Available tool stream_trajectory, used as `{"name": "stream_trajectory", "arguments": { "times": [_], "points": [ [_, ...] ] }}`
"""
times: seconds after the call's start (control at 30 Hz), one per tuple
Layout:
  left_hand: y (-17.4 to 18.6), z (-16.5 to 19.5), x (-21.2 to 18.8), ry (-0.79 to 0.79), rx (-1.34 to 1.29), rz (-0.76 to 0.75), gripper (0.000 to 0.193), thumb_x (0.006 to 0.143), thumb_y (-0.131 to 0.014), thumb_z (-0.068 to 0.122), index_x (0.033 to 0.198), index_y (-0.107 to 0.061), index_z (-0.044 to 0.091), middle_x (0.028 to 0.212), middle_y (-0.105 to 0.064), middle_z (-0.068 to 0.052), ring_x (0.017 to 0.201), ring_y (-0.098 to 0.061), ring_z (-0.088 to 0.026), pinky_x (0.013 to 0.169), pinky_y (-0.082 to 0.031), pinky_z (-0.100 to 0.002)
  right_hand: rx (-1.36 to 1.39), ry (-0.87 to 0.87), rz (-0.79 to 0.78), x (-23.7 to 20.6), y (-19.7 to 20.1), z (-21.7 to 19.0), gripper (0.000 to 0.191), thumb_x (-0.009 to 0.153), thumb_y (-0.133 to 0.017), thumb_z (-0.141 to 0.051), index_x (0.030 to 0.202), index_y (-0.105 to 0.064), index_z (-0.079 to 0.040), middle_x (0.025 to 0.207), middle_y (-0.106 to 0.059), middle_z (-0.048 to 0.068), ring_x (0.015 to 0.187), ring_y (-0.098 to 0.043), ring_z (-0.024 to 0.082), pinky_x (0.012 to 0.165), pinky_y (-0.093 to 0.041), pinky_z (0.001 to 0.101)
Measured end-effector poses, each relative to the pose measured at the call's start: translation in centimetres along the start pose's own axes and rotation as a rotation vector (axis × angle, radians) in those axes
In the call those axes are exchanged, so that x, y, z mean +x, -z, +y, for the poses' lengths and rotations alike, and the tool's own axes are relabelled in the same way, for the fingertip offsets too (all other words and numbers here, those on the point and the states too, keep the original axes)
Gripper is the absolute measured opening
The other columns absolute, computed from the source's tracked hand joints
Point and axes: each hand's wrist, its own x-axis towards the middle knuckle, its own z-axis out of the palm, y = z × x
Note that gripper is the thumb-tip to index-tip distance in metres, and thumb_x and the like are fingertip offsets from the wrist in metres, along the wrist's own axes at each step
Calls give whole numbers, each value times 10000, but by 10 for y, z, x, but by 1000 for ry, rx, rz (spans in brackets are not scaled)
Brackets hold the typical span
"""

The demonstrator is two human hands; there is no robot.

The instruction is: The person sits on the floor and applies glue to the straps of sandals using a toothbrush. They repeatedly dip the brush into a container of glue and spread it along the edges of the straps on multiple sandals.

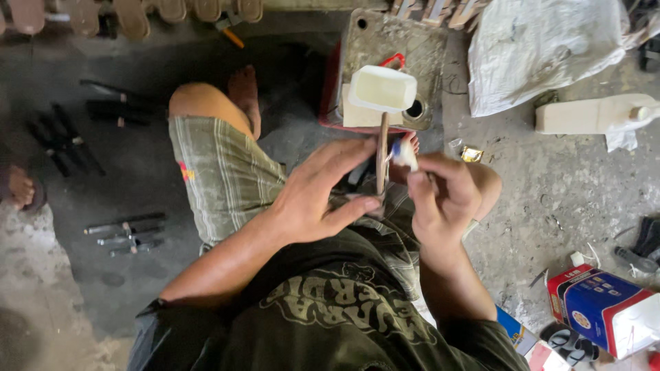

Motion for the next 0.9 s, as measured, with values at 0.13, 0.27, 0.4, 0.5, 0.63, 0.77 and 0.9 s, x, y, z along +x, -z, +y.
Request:
{"name": "stream_trajectory", "arguments": {
  "times": [0.13,0.27,0.4,0.5,0.63,0.77,0.9],
  "points": [
    [3,8,4,-5,-134,-83,728,1026,-716,348,1601,-370,68,1468,-563,-192,1346,-598,-360,1105,-519,-431,368,-26,-23,11,-4,-11,175,1085,-584,-7,1252,-580,45,1142,-691,128,997,-703,136,912,-626,291],
    [7,14,8,-27,-196,-72,746,1060,-708,363,1635,-337,65,1374,-592,-156,1241,-631,-302,1049,-527,-390,219,106,-47,19,-2,-22,122,1077,-615,10,1188,-622,59,1040,-701,138,868,-697,131,803,-616,265],
    [11,20,8,-31,-202,-53,738,1066,-718,338,1634,-342,54,1327,-617,-156,1188,-646,-288,1027,-526,-365,185,162,-70,24,3,-25,101,1059,-636,-7,1134,-636,62,1008,-713,124,836,-704,135,741,-607,256],
    [15,23,8,13,-203,-65,749,1043,-705,298,1637,-324,45,1342,-635,-168,1195,-662,-306,1042,-538,-380,120,172,-79,24,7,-23,103,1048,-657,-22,1121,-639,47,996,-704,120,791,-690,122,711,-565,236],
    [18,27,10,-20,-197,-42,726,1065,-691,282,1611,-281,36,1351,-618,-183,1198,-650,-312,1034,-528,-365,90,200,-91,23,10,-19,107,1051,-676,-40,1134,-647,22,949,-708,113,808,-668,123,725,-527,228],
    [23,31,10,16,-217,-45,749,1066,-685,284,1642,-278,33,1379,-622,-182,1184,-649,-305,1069,-520,-380,-46,217,-101,20,16,-20,101,1018,-702,-51,1099,-665,-3,916,-709,113,749,-624,122,677,-470,231],
    [26,34,10,45,-239,-42,751,1069,-686,286,1654,-287,35,1379,-636,-172,1173,-652,-294,1044,-511,-361,-48,254,-124,20,17,-20,86,1034,-690,-70,1097,-660,-20,938,-717,106,768,-650,132,691,-482,241]
  ]
}}
